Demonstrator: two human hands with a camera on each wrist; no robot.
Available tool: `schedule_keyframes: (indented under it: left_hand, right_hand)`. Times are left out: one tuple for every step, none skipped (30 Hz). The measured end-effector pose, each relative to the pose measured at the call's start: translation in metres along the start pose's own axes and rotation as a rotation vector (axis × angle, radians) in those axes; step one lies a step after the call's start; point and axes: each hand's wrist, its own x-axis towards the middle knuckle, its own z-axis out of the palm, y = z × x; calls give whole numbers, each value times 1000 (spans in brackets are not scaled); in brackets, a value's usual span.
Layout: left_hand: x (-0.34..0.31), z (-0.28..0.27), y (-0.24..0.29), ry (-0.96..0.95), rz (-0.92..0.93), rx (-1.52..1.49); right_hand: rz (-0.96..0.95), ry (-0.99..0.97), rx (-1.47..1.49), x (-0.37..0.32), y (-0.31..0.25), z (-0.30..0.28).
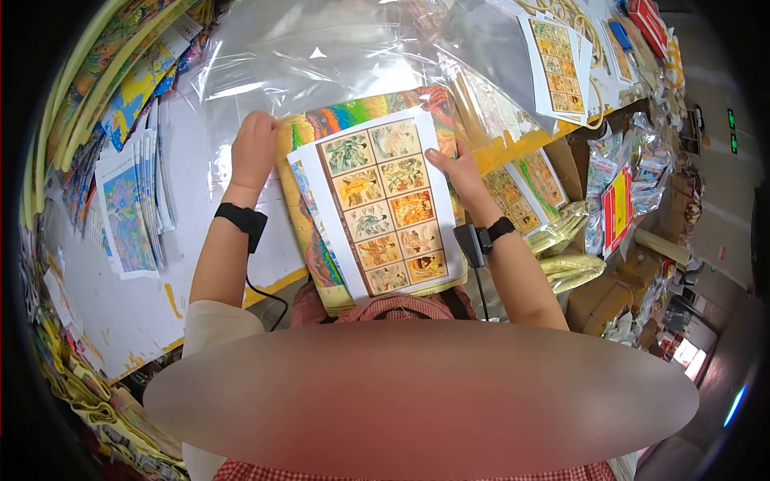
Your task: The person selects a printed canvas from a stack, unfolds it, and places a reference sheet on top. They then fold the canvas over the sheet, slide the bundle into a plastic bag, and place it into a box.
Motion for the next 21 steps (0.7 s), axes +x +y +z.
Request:
schedule_keyframes:
  left_hand:
    - [-2,-2,-3,31,50,37]
    - [-5,-2,-5,60,101,73]
    - [-9,-3,-5,16,86,55]
    - [-14,-6,-3,-27,71,37]
    - [-19,-10,-2,-71,55,20]
    - [-24,-14,0,-66,79,16]
    - [-27,-17,4,-60,106,11]
    - [-29,-19,7,-54,133,4]
    - [-30,-20,9,-55,146,2]
    - [-30,-20,12,-54,158,1]
    - [-29,-19,15,-52,168,0]
    - [-28,-20,17,-50,178,5]
    - [-24,-23,20,-48,188,12]
    - [-22,-26,21,-45,199,17]
    - [-24,-28,21,-62,215,13]
    - [-25,-31,22,-79,232,8]
    - [-26,-33,21,-94,250,5]
    - [-27,-33,22,-89,261,-15]
    - [-28,-33,25,-84,272,-34]
    - [-29,-34,26,-80,284,-54]
    - [-31,-34,26,-80,287,-57]
  right_hand:
    - [1,12,-9,1,0,1]
    - [6,6,-6,-1,1,2]
    - [9,-2,-4,-2,0,1]
    - [10,-11,-2,-3,-5,3]
    - [20,-30,6,-6,-11,4]
    - [30,-48,15,-10,-17,6]
    - [39,-64,24,-13,-21,7]
    - [-42,37,-71,-17,-21,10]
    - [-123,139,-167,-21,-20,14]
    - [-204,239,-264,-26,-20,19]
    - [-323,315,-439,-33,-25,23]
    - [-441,389,-615,-41,-33,28]
    - [-560,462,-790,-50,-41,33]
    - [-575,433,-880,-59,-48,40]
    - [-588,401,-970,-68,-55,46]
    - [-602,369,-1059,-75,-61,52]
    - [-520,332,-953,-79,-68,57]
    - [-521,327,-911,-77,-65,57]
    - [-521,321,-868,-74,-61,56]
    - [-520,316,-825,-72,-60,54]
    - [-438,309,-783,-73,-60,51]
